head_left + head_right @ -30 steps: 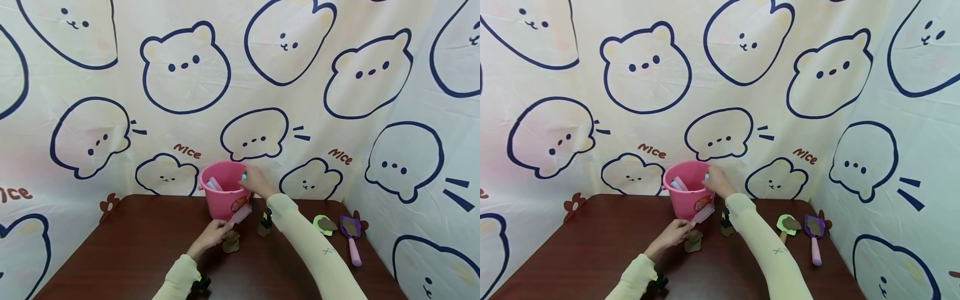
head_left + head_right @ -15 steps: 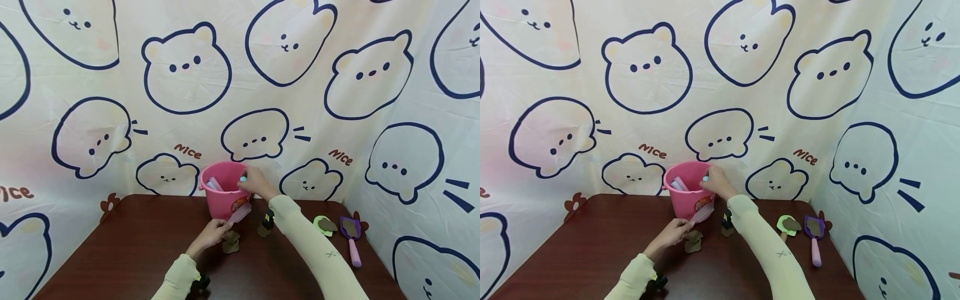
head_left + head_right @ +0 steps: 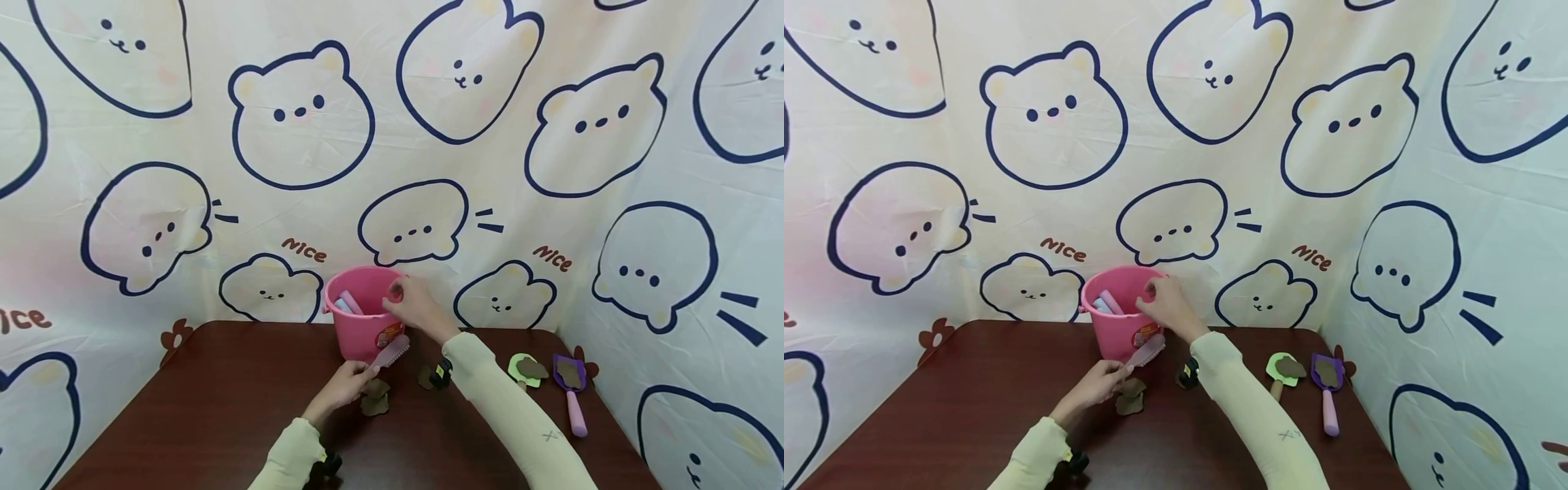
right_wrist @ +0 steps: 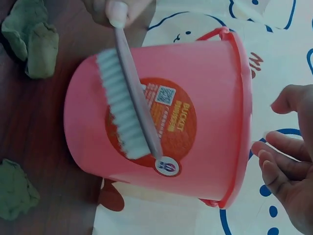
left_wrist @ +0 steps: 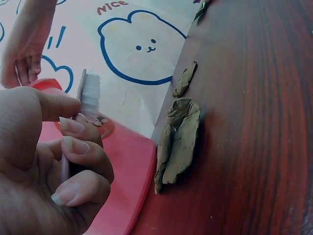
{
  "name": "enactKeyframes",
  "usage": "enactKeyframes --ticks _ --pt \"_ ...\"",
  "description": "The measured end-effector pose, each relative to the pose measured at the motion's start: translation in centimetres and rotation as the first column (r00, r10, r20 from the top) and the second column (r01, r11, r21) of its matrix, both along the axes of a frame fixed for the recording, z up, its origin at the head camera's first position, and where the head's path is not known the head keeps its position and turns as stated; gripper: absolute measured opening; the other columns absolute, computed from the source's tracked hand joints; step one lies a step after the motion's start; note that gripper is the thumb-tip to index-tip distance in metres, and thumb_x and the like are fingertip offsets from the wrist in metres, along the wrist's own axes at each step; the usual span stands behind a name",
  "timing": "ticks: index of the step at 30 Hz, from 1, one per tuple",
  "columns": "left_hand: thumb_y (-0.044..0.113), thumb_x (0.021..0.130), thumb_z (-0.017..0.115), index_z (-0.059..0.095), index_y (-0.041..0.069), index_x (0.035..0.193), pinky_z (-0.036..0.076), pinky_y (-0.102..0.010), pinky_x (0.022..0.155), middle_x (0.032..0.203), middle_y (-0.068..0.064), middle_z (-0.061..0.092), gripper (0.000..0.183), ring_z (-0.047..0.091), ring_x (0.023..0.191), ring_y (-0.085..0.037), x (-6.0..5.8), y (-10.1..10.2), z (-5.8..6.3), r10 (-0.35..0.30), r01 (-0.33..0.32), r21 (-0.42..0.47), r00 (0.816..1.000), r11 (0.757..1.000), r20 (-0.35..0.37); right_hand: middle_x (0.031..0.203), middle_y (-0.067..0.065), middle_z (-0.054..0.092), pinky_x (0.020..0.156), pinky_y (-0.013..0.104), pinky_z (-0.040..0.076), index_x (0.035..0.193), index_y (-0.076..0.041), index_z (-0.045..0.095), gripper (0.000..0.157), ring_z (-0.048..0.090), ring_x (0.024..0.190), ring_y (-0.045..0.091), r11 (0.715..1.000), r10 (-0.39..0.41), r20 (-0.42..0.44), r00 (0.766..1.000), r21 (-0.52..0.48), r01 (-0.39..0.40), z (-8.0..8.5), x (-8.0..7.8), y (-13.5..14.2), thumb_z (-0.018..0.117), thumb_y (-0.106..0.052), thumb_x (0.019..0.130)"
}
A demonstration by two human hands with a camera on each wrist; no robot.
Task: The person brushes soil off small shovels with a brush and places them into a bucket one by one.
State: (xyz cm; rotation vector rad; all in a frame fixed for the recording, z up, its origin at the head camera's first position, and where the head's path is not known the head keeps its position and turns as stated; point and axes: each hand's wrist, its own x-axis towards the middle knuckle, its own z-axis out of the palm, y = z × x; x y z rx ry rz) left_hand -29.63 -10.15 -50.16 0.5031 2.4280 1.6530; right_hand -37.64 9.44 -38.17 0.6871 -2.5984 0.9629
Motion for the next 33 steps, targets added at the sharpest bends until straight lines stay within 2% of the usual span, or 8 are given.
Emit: enactKeyframes --ticks 4,9,14,18,22,26,33 --pt "0.03 0.106 0.054 0.058 -0.01 0.09 0.033 -0.026 0.049 0.061 0.003 0.044 0.044 0.037 0.05 -0.011 -0.1 0.1 -0.2 0.005 -0.005 0.0 1.0 1.0 -0.003 0.105 0.004 0.065 0.08 0.03 0.058 0.111 -0.005 0.068 0.027 0.061 0.09 0.018 0.997 0.046 -0.066 0.997 -0.053 -0.049 -0.8 0.7 0.4 0.073 -0.023 0.091" --pt "0.03 0.106 0.054 0.057 -0.009 0.087 0.032 -0.026 0.049 0.061 0.003 0.043 0.043 0.036 0.049 -0.011 -0.2 0.2 -0.4 0.011 -0.011 0.003 1.0 1.0 -0.004 0.102 0.002 0.064 0.075 0.028 0.057 0.111 -0.007 0.066 0.024 0.06 0.085 0.015 0.993 0.067 -0.08 0.995 -0.093 -0.075 -2.3 1.8 1.3 0.073 -0.022 0.093" --pt "0.03 0.106 0.055 0.059 -0.008 0.088 0.033 -0.026 0.049 0.062 0.002 0.044 0.042 0.036 0.05 -0.011 -0.1 0.0 -0.3 0.007 -0.007 0.007 1.0 1.0 0.003 0.101 0.003 0.063 0.068 0.028 0.055 0.114 -0.009 0.063 0.023 0.059 0.084 0.021 0.979 0.1 -0.107 0.989 -0.165 -0.117 -3.6 3.4 2.0 0.072 -0.014 0.094" --pt "0.031 0.106 0.055 0.059 -0.007 0.089 0.032 -0.026 0.049 0.063 0.001 0.045 0.041 0.037 0.051 -0.011 -0.1 0.0 -0.3 0.006 -0.006 0.01 1.0 1.0 0.01 0.102 0.006 0.063 0.069 0.029 0.054 0.11 -0.008 0.064 0.016 0.061 0.085 0.025 0.974 0.12 -0.127 0.985 -0.175 -0.142 -4.4 4.3 3.0 0.069 -0.01 0.094" --pt "0.031 0.106 0.055 0.06 -0.008 0.091 0.032 -0.026 0.049 0.063 0.0 0.045 0.042 0.037 0.051 -0.011 0.0 0.1 -0.3 0.0 0.0 0.007 1.0 1.0 0.008 0.105 0.008 0.064 0.076 0.032 0.055 0.11 -0.005 0.065 0.016 0.061 0.088 0.022 0.986 0.062 -0.085 0.994 -0.152 -0.075 -5.2 5.5 4.2 0.068 -0.012 0.095" --pt "0.03 0.106 0.055 0.059 -0.009 0.091 0.032 -0.026 0.049 0.063 0.001 0.045 0.043 0.037 0.051 -0.011 0.0 0.1 -0.2 0.003 -0.003 0.0 1.0 1.0 0.002 0.104 0.005 0.065 0.08 0.037 0.055 0.111 -0.007 0.066 0.018 0.061 0.091 0.018 0.992 -0.009 -0.042 0.999 -0.122 0.004 -6.3 6.6 5.6 0.069 -0.013 0.095" --pt "0.029 0.106 0.054 0.058 -0.011 0.092 0.031 -0.025 0.049 0.063 0.002 0.044 0.043 0.036 0.051 -0.011 0.0 0.0 -0.4 0.001 -0.001 0.003 1.0 1.0 -0.005 0.102 0.006 0.066 0.08 0.039 0.053 0.105 -0.008 0.069 0.015 0.061 0.091 0.018 0.983 -0.179 -0.009 0.984 -0.045 0.179 -8.3 7.3 8.9 0.071 -0.018 0.094"
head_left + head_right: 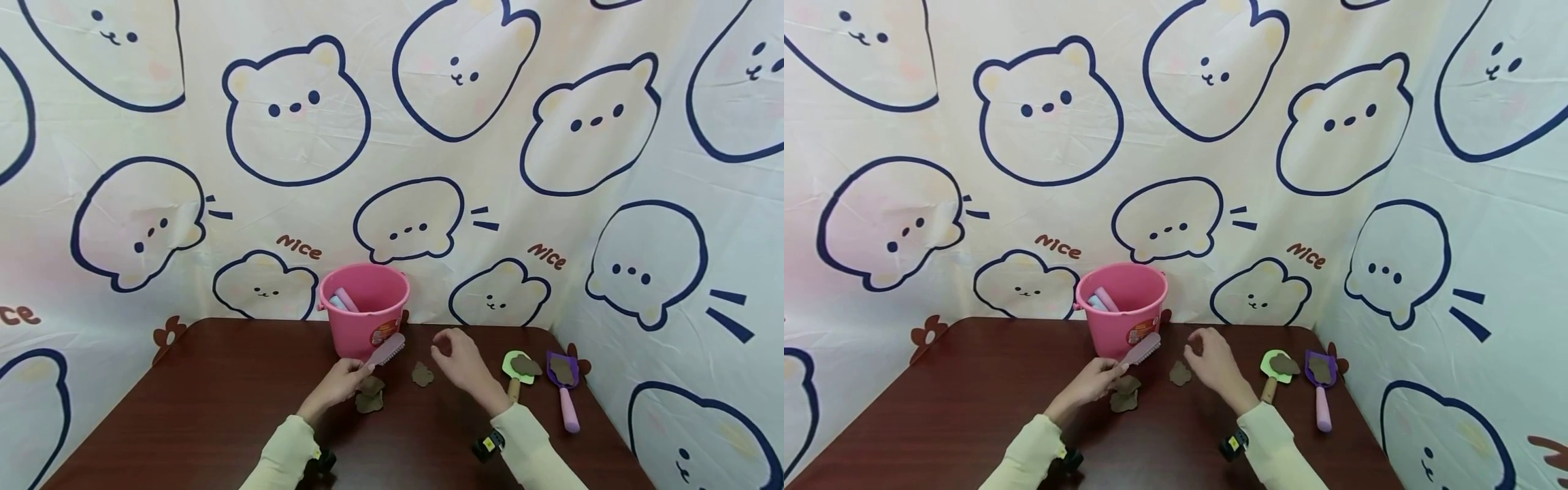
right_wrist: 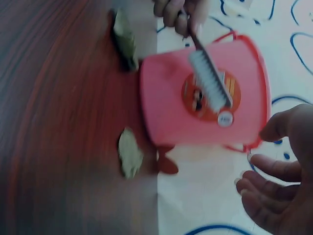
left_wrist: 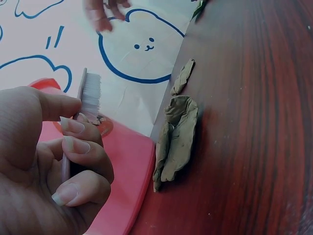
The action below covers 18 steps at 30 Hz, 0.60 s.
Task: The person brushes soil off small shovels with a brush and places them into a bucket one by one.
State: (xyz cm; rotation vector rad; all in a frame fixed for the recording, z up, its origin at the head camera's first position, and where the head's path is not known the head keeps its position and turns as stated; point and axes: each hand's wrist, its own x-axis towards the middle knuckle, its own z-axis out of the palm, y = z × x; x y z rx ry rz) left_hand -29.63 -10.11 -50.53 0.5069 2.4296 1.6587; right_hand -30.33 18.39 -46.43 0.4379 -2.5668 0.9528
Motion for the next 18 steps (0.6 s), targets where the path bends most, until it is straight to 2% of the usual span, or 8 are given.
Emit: enactKeyframes --ticks 5,10,14,16,18 --pt "0.028 0.106 0.054 0.057 -0.013 0.092 0.032 -0.025 0.049 0.063 0.003 0.044 0.043 0.036 0.051 -0.011 0.0 -0.1 0.1 -0.007 0.007 0.002 1.0 1.0 0.001 0.106 0.012 0.066 0.084 0.047 0.052 0.105 -0.005 0.069 0.017 0.062 0.095 0.027 0.993 -0.114 0.105 0.988 0.02 0.112 -0.8 0.4 2.7 0.07 -0.018 0.094" --pt "0.028 0.107 0.054 0.057 -0.014 0.093 0.032 -0.025 0.049 0.062 0.003 0.044 0.044 0.035 0.05 -0.011 0.0 -0.2 0.3 -0.007 0.007 0.004 1.0 1.0 -0.007 0.109 0.02 0.064 0.089 0.054 0.049 0.103 0.001 0.068 0.022 0.06 0.102 0.036 0.971 -0.226 0.169 0.959 0.114 0.209 -1.3 0.9 5.8 0.069 -0.018 0.093" --pt "0.027 0.107 0.054 0.057 -0.015 0.094 0.031 -0.025 0.049 0.061 0.003 0.043 0.044 0.035 0.05 -0.01 0.0 -0.2 0.3 -0.001 0.001 0.008 1.0 1.0 0.009 0.114 0.03 0.06 0.091 0.061 0.045 0.1 0.003 0.067 0.027 0.051 0.114 0.051 0.93 -0.338 0.219 0.915 0.224 0.29 -1.8 1.5 8.0 0.069 -0.023 0.092" --pt "0.028 0.107 0.054 0.057 -0.014 0.093 0.031 -0.025 0.048 0.061 0.004 0.043 0.044 0.034 0.049 -0.01 0.1 -0.3 0.2 0.004 -0.004 0.011 1.0 1.0 0.018 0.116 0.036 0.055 0.088 0.064 0.046 0.099 0.005 0.065 0.033 0.048 0.116 0.056 0.907 -0.389 0.263 0.883 0.278 0.317 -1.8 1.8 9.0 0.069 -0.026 0.092" --pt "0.028 0.106 0.054 0.056 -0.014 0.093 0.031 -0.025 0.048 0.06 0.004 0.043 0.044 0.034 0.049 -0.01 0.1 -0.3 0.2 0.005 -0.005 0.017 1.0 1.0 0.025 0.12 0.041 0.051 0.084 0.067 0.047 0.106 0.007 0.063 0.039 0.046 0.116 0.06 0.889 -0.428 0.319 0.845 0.319 0.33 -1.8 2.0 9.9 0.067 -0.03 0.093"
